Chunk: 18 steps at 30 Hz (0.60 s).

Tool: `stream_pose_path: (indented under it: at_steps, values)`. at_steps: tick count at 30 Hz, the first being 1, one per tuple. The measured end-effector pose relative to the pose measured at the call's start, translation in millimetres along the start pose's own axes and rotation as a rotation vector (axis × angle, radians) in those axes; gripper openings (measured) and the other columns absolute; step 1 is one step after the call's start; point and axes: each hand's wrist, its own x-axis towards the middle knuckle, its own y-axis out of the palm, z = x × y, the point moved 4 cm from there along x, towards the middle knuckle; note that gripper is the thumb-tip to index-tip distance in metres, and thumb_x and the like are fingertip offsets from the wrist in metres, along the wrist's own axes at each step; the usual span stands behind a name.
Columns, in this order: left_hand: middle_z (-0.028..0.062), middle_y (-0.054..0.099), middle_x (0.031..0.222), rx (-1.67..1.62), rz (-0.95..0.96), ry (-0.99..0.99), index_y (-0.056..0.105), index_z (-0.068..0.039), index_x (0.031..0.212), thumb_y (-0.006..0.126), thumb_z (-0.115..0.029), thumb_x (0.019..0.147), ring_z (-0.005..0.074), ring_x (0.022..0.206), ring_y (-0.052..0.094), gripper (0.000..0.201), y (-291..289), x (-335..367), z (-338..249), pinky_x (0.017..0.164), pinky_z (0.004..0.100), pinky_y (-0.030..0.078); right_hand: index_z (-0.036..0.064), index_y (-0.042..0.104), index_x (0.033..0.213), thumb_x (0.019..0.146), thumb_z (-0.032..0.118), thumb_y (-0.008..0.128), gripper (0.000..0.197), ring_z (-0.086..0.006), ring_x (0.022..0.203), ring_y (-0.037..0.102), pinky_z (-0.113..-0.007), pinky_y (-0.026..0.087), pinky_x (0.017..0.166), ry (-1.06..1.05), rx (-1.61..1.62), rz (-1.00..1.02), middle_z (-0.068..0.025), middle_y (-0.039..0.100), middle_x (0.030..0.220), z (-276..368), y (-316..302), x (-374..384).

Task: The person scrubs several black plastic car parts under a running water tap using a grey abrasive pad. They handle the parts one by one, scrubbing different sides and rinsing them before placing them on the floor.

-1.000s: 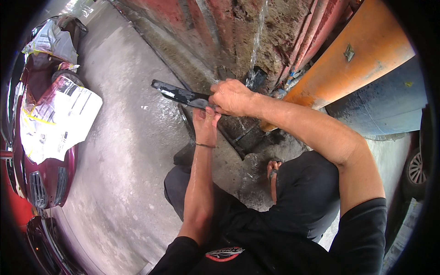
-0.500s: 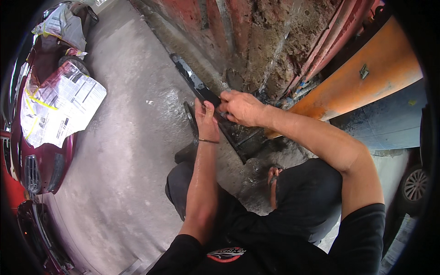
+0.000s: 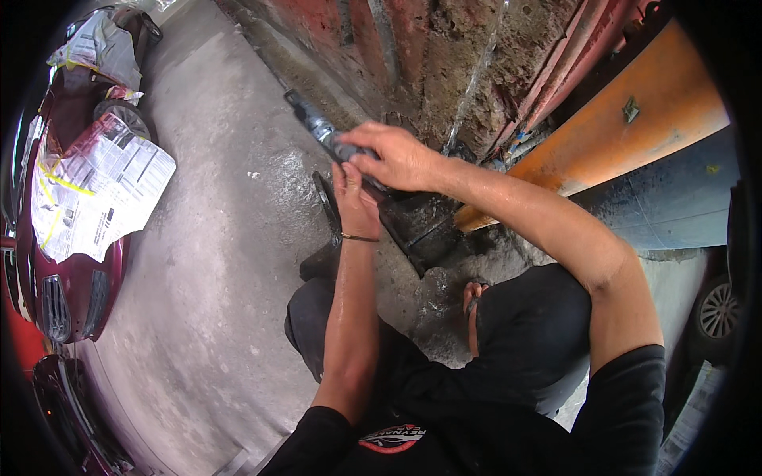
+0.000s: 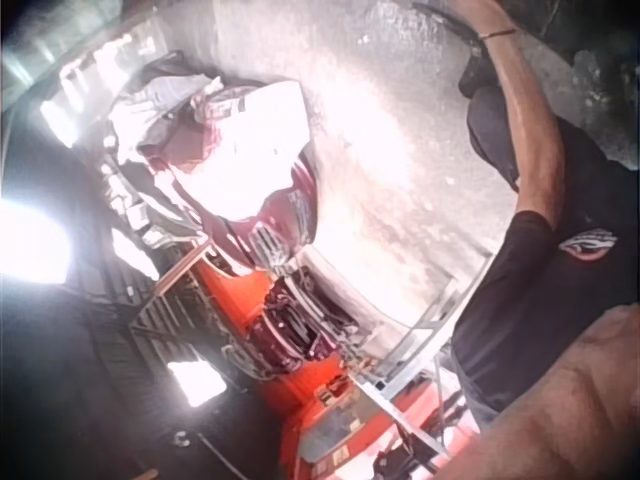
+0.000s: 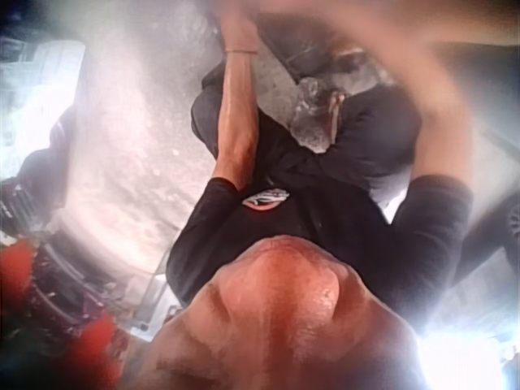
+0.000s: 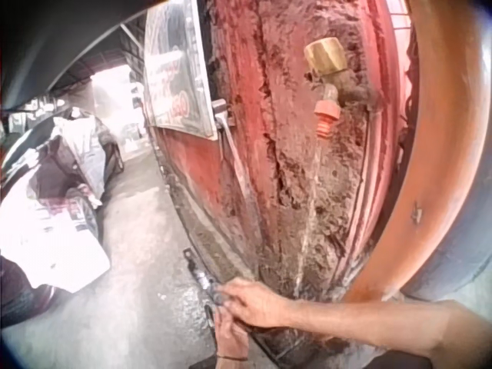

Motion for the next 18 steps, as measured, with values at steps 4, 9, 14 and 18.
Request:
stream_pose_path:
  at_steps: [4,9,14,18]
  values:
    - [0.0050,0.058,0.125,0.053,0.004,0.096,0.047,-0.004,0.139,0.060,-0.026,0.107,0.0151,0.117,0.056,0.040,-12,8,-28,0.103,0.0330,0.045,0.0027,0.058,0.141,0.090,0.007,0.062,0.051,-0.0355,0.124,0.058,-0.044,0.048,0.106,-0.082,-0.084,0.173,-0.0181,0.061,0.129,1,14,-12]
    - [0.0074,0.057,0.124,0.222,-0.083,0.092,0.046,-0.003,0.141,0.062,-0.030,0.106,0.0164,0.112,0.055,0.047,-6,10,-23,0.096,0.0331,0.044,0.0051,0.066,0.125,0.083,0.009,0.065,0.043,-0.0375,0.116,0.059,-0.046,0.049,0.100,-0.059,-0.064,0.201,-0.0172,0.061,0.117,-8,0,-16]
    - [0.0137,0.063,0.109,-0.020,-0.061,-0.017,0.049,-0.004,0.118,0.056,-0.036,0.107,0.0228,0.098,0.063,0.034,10,-3,28,0.084,0.0358,0.050,0.0119,0.080,0.101,0.077,0.017,0.070,0.026,-0.0381,0.117,0.063,-0.046,0.052,0.101,0.189,-0.630,0.521,-0.0135,0.067,0.118,-34,-15,-65]
    - [0.0153,0.065,0.099,0.121,-0.311,-0.023,0.055,0.000,0.119,0.048,-0.056,0.105,0.0285,0.090,0.065,0.058,-24,8,31,0.086,0.0452,0.056,0.0111,0.082,0.093,0.080,0.023,0.071,0.021,-0.0355,0.114,0.063,-0.046,0.053,0.096,0.211,-0.959,0.470,-0.0129,0.067,0.119,-46,-19,-53]
